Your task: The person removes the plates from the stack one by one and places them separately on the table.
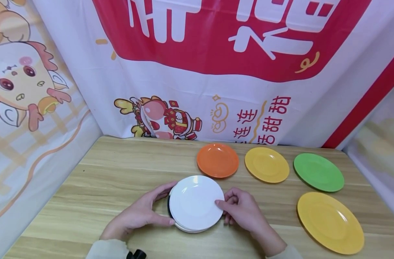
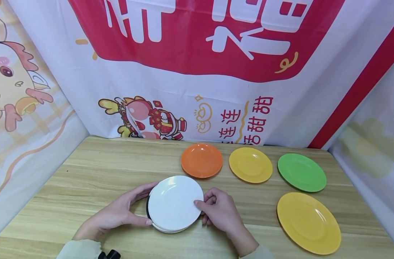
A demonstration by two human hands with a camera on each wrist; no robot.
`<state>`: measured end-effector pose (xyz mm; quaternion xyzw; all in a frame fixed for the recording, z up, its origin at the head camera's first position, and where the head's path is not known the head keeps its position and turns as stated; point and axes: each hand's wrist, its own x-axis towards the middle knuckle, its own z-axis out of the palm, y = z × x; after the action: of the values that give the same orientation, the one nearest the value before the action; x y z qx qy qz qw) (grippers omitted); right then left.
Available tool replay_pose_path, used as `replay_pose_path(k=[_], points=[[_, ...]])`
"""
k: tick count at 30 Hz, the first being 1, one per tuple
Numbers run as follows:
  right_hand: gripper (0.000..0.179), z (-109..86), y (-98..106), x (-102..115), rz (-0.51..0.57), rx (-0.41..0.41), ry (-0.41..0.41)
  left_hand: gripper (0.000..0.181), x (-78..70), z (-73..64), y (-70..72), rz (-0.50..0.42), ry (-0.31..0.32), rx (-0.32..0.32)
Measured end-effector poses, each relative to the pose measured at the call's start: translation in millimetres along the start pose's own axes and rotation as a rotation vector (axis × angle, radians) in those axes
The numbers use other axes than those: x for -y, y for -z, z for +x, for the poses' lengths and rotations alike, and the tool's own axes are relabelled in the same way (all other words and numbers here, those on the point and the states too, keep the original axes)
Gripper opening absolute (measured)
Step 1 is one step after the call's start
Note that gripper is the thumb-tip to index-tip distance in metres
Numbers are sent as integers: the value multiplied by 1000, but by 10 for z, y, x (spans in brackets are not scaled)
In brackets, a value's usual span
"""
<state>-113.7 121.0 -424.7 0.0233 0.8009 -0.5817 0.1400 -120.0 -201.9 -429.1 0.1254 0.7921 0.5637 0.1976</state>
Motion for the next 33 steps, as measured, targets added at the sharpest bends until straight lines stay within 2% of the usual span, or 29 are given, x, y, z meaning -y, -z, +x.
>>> replay_pose_path(k=[17, 23, 33], points=[[27, 5, 22, -13, 93, 33, -37, 101, -6, -6, -9, -20, 17, -14], [28, -5, 38, -24, 115, 61, -22, 100, 1, -3, -6, -29, 3, -8], [29, -3, 80, -16, 137, 77, -46, 101, 33, 3, -8, -21, -19, -14]])
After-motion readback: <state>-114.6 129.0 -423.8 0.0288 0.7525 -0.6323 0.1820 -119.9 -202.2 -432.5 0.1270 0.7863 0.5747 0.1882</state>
